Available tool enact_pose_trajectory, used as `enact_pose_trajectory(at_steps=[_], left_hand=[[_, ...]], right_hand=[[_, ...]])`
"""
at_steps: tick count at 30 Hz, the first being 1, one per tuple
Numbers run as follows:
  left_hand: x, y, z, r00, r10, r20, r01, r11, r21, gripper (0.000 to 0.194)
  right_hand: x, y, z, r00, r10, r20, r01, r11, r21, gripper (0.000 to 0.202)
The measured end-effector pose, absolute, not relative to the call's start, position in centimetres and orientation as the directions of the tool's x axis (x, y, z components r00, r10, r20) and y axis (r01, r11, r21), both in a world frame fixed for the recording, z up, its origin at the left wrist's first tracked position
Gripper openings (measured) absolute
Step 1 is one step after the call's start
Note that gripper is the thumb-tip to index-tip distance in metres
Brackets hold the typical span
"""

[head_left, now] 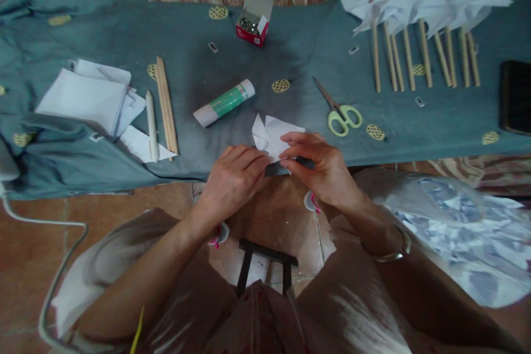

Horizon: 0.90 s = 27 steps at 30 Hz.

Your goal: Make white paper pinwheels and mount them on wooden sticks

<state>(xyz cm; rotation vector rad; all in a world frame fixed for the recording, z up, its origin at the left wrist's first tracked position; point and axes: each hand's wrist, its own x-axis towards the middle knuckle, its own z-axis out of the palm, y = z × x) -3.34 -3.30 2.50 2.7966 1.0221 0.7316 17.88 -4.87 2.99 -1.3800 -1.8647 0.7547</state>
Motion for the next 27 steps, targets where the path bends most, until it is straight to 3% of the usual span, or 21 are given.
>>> enact_pose_trajectory(at_steps=[6, 20, 27], left_hand=[[-3.1, -3.8, 2.5, 0.66, 0.64, 0.394, 0.554, -0.768, 0.32, 0.026], [-3.4, -3.9, 1.6, 0.629, 0.649, 0.428, 0.485, -0.758, 0.436, 0.024], [-3.0, -3.8, 1.5, 0.593, 0.674, 0.441, 0.487, -0.736, 0.469, 0.018]], right_hand=[[17.3, -4.2, 2.7, -0.178, 0.96, 0.218, 0.613, 0.281, -0.739, 0.01], [16.8, -4.2, 2.9, -0.139, 0.962, 0.234, 0.672, 0.265, -0.692, 0.003], [16.5, -4.4, 2.9, -0.118, 0.964, 0.238, 0.681, 0.253, -0.688, 0.01]])
